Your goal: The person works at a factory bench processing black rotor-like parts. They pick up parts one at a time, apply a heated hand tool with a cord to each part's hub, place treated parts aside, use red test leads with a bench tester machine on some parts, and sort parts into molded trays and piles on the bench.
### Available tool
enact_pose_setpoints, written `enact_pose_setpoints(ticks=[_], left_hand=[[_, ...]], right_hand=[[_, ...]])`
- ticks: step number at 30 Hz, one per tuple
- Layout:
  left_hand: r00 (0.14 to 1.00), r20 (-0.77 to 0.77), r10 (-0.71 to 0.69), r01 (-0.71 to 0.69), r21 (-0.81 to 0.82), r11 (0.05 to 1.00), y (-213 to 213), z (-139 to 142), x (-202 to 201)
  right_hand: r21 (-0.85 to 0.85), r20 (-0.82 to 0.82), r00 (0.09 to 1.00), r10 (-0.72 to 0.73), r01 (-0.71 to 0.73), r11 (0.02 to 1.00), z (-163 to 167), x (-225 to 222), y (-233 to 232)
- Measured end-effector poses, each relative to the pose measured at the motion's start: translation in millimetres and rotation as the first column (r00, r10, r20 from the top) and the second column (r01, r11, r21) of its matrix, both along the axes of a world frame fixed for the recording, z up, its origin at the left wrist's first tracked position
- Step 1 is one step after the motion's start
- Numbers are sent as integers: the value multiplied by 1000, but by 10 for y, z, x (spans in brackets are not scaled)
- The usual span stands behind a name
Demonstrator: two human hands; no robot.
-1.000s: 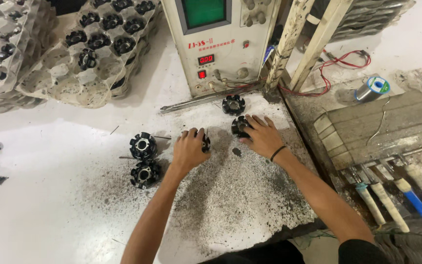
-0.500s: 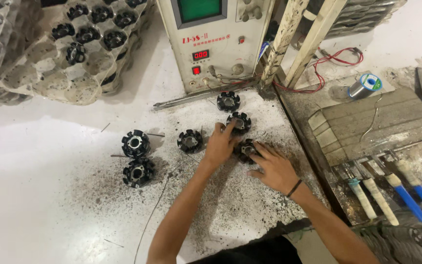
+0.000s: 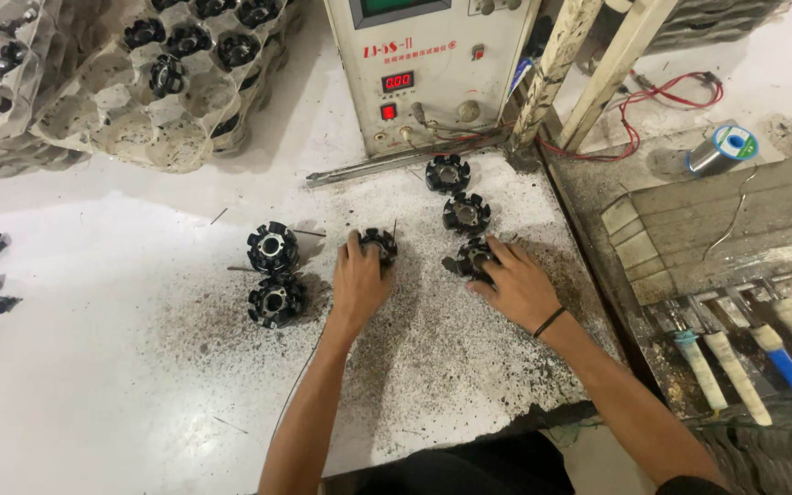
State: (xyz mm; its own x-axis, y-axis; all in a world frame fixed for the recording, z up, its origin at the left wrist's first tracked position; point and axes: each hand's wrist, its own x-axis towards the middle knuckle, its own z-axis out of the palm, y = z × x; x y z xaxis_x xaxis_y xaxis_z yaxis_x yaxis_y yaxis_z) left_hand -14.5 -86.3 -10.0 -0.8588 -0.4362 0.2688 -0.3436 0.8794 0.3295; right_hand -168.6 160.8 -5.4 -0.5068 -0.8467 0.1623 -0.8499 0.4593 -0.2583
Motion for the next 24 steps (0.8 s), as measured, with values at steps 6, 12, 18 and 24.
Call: enact_pose_setpoints(ticks=[6, 12, 18, 24], left_hand=[[861, 53, -505, 466, 314, 827, 1100, 108, 124], [857, -243, -454, 514, 372, 773, 1171, -89, -223], [939, -80, -335, 344, 262, 902, 929, -160, -547], [927, -84, -365, 370, 354, 859, 733, -26, -297]], right_hand=[[130, -107, 994, -1, 15, 991, -109, -75, -10], [-52, -17, 1000, -23, 22, 998, -26, 321, 584], [-51, 40, 997, -72, 74, 996, -42, 819, 794], [7, -110, 985, -131, 132, 991, 15, 731, 530]])
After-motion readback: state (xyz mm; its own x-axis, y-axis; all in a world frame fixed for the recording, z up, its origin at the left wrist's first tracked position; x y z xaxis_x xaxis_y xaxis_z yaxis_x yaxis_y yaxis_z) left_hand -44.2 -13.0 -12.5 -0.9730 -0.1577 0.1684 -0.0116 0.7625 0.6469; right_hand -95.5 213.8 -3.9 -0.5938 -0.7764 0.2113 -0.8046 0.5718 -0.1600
